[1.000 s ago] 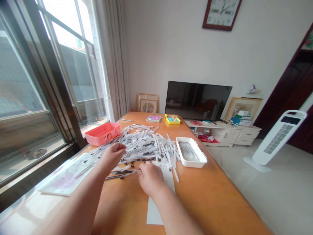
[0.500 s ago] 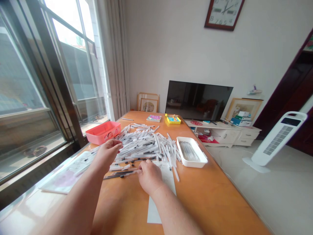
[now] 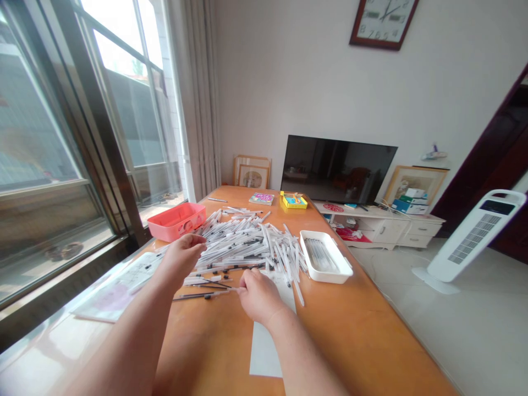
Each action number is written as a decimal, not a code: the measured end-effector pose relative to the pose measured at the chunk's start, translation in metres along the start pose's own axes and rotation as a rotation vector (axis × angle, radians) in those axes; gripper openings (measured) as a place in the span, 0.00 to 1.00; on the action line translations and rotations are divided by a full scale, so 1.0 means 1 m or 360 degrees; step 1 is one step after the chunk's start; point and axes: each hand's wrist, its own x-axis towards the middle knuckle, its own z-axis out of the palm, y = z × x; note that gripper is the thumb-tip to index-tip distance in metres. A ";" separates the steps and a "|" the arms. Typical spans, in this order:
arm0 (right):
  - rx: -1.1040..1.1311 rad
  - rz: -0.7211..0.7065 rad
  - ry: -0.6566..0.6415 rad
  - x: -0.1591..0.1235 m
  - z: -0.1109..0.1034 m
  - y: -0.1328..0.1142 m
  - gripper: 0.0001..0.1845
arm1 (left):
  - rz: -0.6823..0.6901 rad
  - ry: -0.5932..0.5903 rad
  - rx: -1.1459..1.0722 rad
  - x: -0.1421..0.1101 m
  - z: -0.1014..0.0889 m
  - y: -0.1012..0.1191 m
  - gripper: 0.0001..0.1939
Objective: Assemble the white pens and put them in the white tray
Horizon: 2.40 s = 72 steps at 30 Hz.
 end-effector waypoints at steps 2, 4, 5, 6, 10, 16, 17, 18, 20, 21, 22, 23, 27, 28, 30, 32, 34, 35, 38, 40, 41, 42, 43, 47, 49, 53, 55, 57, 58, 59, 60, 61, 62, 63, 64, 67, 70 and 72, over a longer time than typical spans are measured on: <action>0.0038 -0.0045 0.0031 -0.001 -0.004 0.004 0.02 | 0.0082 -0.0113 0.0302 0.000 -0.003 -0.003 0.11; 0.0082 -0.0036 0.0052 -0.002 -0.007 0.008 0.03 | 0.0142 -0.0255 0.0594 -0.001 -0.006 -0.007 0.09; 0.0107 -0.0016 0.0059 -0.002 -0.008 0.010 0.03 | 0.0156 -0.0315 0.0720 -0.001 -0.008 -0.008 0.09; 0.0134 0.0008 0.0071 -0.002 -0.009 0.013 0.03 | 0.0159 -0.0365 0.0829 -0.002 -0.008 -0.011 0.08; 0.0236 0.0085 0.0186 -0.001 -0.012 0.021 0.04 | 0.0184 -0.0545 0.1054 -0.001 -0.006 -0.021 0.09; 0.0476 0.0098 0.0372 0.004 -0.012 0.026 0.03 | 0.0202 -0.0731 0.1130 0.003 0.003 -0.034 0.13; 0.0508 0.0092 0.0394 0.004 -0.012 0.026 0.04 | 0.0199 -0.0741 0.1141 0.004 0.004 -0.035 0.13; 0.0534 0.0080 0.0415 0.005 -0.011 0.027 0.04 | 0.0198 -0.0747 0.1153 0.004 0.005 -0.036 0.13; 0.0567 0.0067 0.0463 0.005 -0.011 0.027 0.05 | 0.0205 -0.0757 0.1171 0.005 0.006 -0.036 0.13; 0.0575 0.0069 0.0488 0.005 -0.011 0.027 0.05 | 0.0216 -0.0762 0.1176 0.005 0.006 -0.036 0.12; 0.0580 0.0075 0.0514 0.005 -0.012 0.027 0.05 | 0.0230 -0.0769 0.1180 0.005 0.005 -0.036 0.11; 0.0582 0.0082 0.0538 0.005 -0.012 0.027 0.05 | 0.0245 -0.0777 0.1182 0.005 0.005 -0.035 0.11; 0.0596 0.0091 0.0591 0.005 -0.016 0.025 0.05 | 0.0310 -0.0809 0.1207 0.004 0.005 -0.031 0.08; 0.0604 0.0090 0.0598 0.004 -0.017 0.024 0.05 | 0.0327 -0.0811 0.1218 0.004 0.005 -0.031 0.08; 0.0620 0.0085 0.0616 0.003 -0.018 0.023 0.05 | 0.0361 -0.0811 0.1237 0.004 0.005 -0.030 0.07; 0.0642 0.0080 0.0630 0.003 -0.019 0.023 0.05 | 0.0398 -0.0798 0.1257 0.004 0.006 -0.030 0.06; 0.0668 0.0086 0.0650 0.003 -0.019 0.023 0.06 | 0.0439 -0.0761 0.1282 0.004 0.005 -0.030 0.06; 0.0681 0.0092 0.0667 0.004 -0.020 0.023 0.06 | 0.0458 -0.0735 0.1293 0.004 0.005 -0.029 0.07; 0.0711 0.0110 0.0723 0.005 -0.020 0.023 0.06 | 0.0483 -0.0648 0.1312 0.003 0.002 -0.027 0.10; 0.0731 0.0117 0.0743 0.005 -0.022 0.022 0.08 | 0.0475 -0.0589 0.1296 0.000 -0.001 -0.022 0.11; 0.0740 0.0119 0.0751 0.005 -0.023 0.021 0.10 | 0.0476 -0.0552 0.1271 -0.001 -0.002 -0.019 0.11; 0.0748 0.0122 0.0762 0.004 -0.025 0.020 0.11 | 0.0486 -0.0507 0.1216 -0.002 -0.003 -0.016 0.10; 0.0755 0.0129 0.0781 0.004 -0.026 0.019 0.13 | 0.0515 -0.0456 0.1132 -0.002 -0.004 -0.012 0.09; 0.0797 0.0192 0.0893 0.001 -0.034 0.015 0.17 | 0.0651 -0.0088 0.0602 -0.002 -0.001 0.002 0.08; 0.0842 0.0225 0.0914 0.000 -0.038 0.013 0.17 | 0.0588 0.0106 0.0195 -0.001 0.003 0.005 0.12; 0.1037 0.0216 0.0891 -0.003 -0.045 0.008 0.17 | 0.0274 0.0289 -0.0701 -0.002 0.011 0.007 0.15; 0.1196 0.0190 0.0870 -0.004 -0.047 0.005 0.18 | 0.0048 0.0288 -0.1086 -0.002 0.014 0.007 0.15; 0.1409 0.0189 0.0870 -0.005 -0.049 0.005 0.17 | -0.0169 0.0237 -0.1391 -0.002 0.016 0.005 0.14; 0.1538 0.0196 0.0878 -0.004 -0.050 0.005 0.17 | -0.0257 0.0204 -0.1518 -0.001 0.018 0.004 0.13; 0.1674 0.0205 0.0894 -0.004 -0.052 0.006 0.18 | -0.0332 0.0179 -0.1622 0.000 0.019 0.003 0.12; 0.1809 0.0211 0.0912 -0.003 -0.053 0.007 0.18 | -0.0393 0.0162 -0.1699 0.000 0.021 0.002 0.10; 0.1932 0.0215 0.0928 -0.003 -0.054 0.008 0.19 | -0.0441 0.0154 -0.1756 0.001 0.024 0.000 0.09; 0.2037 0.0213 0.0941 -0.002 -0.055 0.009 0.19 | -0.0475 0.0147 -0.1791 0.002 0.026 -0.001 0.08; 0.2117 0.0212 0.0954 -0.001 -0.056 0.010 0.20 | -0.0503 0.0136 -0.1813 0.002 0.029 -0.003 0.07; 0.2175 0.0212 0.0967 -0.001 -0.057 0.010 0.20 | -0.0530 0.0126 -0.1826 0.002 0.031 -0.004 0.07; 0.2257 0.0220 0.0990 0.000 -0.058 0.012 0.19 | -0.0602 0.0108 -0.1855 0.002 0.036 -0.005 0.06; 0.2278 0.0221 0.1008 0.000 -0.057 0.013 0.18 | -0.0631 0.0117 -0.1871 0.001 0.036 -0.004 0.06; 0.2266 0.0224 0.1016 0.000 -0.057 0.014 0.18 | -0.0636 0.0125 -0.1872 0.001 0.035 -0.003 0.06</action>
